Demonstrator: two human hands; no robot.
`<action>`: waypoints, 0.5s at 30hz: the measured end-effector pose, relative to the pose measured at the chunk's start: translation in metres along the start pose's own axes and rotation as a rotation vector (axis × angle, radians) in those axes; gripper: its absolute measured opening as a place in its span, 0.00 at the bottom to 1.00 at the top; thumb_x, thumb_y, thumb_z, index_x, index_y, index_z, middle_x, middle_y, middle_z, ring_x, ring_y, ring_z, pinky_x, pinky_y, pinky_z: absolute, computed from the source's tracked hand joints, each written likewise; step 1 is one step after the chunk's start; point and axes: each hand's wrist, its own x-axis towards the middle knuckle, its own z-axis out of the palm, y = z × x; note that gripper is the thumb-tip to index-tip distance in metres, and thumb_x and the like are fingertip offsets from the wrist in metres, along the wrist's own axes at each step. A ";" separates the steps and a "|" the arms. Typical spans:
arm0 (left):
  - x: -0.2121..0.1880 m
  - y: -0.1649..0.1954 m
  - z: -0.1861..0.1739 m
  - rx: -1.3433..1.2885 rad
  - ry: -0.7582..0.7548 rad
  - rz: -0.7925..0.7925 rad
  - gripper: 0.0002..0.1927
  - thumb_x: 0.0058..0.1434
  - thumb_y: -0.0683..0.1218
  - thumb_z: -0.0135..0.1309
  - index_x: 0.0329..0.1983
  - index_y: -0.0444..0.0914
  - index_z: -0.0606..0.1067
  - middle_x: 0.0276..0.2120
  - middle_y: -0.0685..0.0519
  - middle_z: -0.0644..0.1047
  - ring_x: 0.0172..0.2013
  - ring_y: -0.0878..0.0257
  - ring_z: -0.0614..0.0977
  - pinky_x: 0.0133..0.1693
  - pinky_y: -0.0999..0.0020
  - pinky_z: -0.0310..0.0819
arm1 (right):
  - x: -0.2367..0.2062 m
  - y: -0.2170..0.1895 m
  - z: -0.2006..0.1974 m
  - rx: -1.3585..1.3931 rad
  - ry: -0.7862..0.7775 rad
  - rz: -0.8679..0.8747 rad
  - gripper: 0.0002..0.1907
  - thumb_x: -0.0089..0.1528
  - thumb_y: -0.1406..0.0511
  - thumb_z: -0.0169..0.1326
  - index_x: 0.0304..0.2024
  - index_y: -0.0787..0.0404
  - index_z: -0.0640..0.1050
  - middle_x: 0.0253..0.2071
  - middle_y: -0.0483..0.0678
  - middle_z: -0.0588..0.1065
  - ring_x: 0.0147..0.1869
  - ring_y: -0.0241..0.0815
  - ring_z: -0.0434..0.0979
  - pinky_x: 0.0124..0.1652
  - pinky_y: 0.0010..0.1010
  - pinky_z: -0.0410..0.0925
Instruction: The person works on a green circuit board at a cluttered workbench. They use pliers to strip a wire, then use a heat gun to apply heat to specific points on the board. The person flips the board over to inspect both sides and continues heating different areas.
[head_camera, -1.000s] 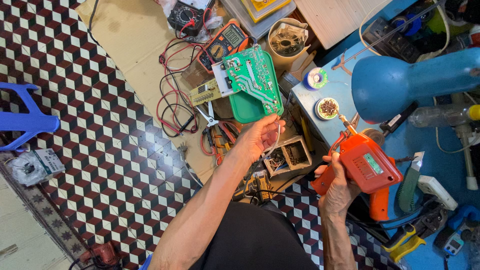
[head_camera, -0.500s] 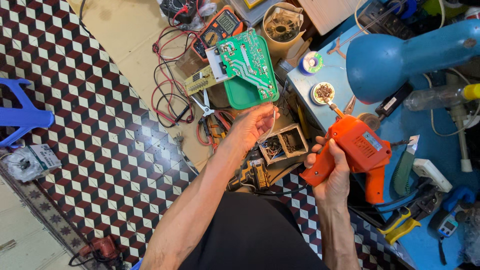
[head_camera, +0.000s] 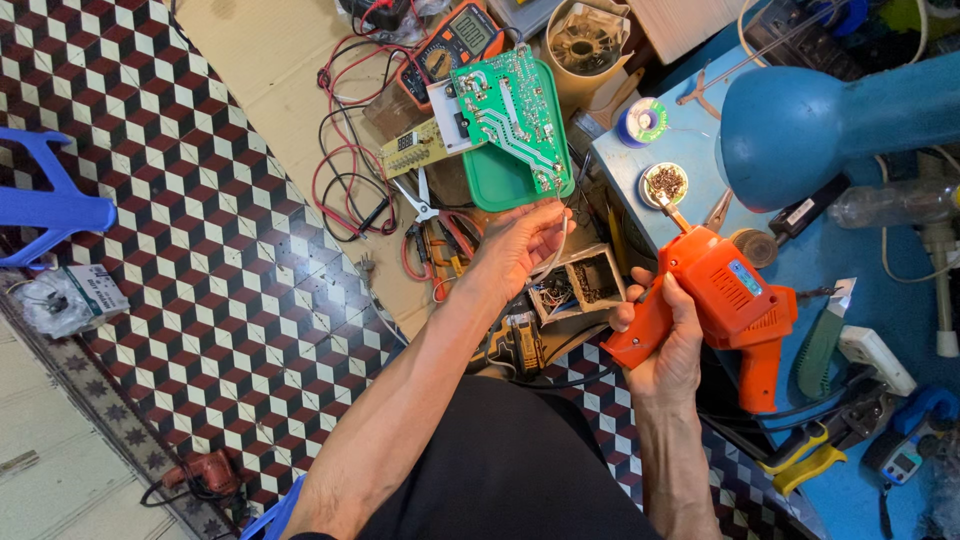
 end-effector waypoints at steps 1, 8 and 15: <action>0.000 0.000 0.000 -0.006 -0.003 0.000 0.15 0.58 0.42 0.63 0.48 0.34 0.77 0.39 0.48 0.82 0.39 0.63 0.85 0.38 0.76 0.80 | -0.001 0.000 0.001 -0.007 0.005 -0.004 0.19 0.67 0.60 0.56 0.51 0.70 0.73 0.35 0.51 0.73 0.32 0.39 0.73 0.33 0.26 0.70; 0.003 -0.001 -0.002 -0.038 -0.008 -0.011 0.15 0.58 0.42 0.63 0.47 0.34 0.77 0.40 0.47 0.82 0.39 0.62 0.85 0.38 0.76 0.81 | 0.002 0.004 0.003 -0.041 0.042 -0.058 0.17 0.67 0.61 0.54 0.52 0.67 0.72 0.38 0.50 0.75 0.37 0.35 0.75 0.31 0.25 0.72; 0.003 -0.001 -0.003 -0.018 -0.016 -0.010 0.15 0.58 0.43 0.63 0.47 0.34 0.77 0.40 0.47 0.82 0.39 0.63 0.84 0.38 0.76 0.80 | 0.005 0.006 -0.007 -0.059 -0.031 -0.032 0.20 0.69 0.59 0.53 0.57 0.68 0.71 0.41 0.52 0.72 0.33 0.39 0.74 0.30 0.26 0.72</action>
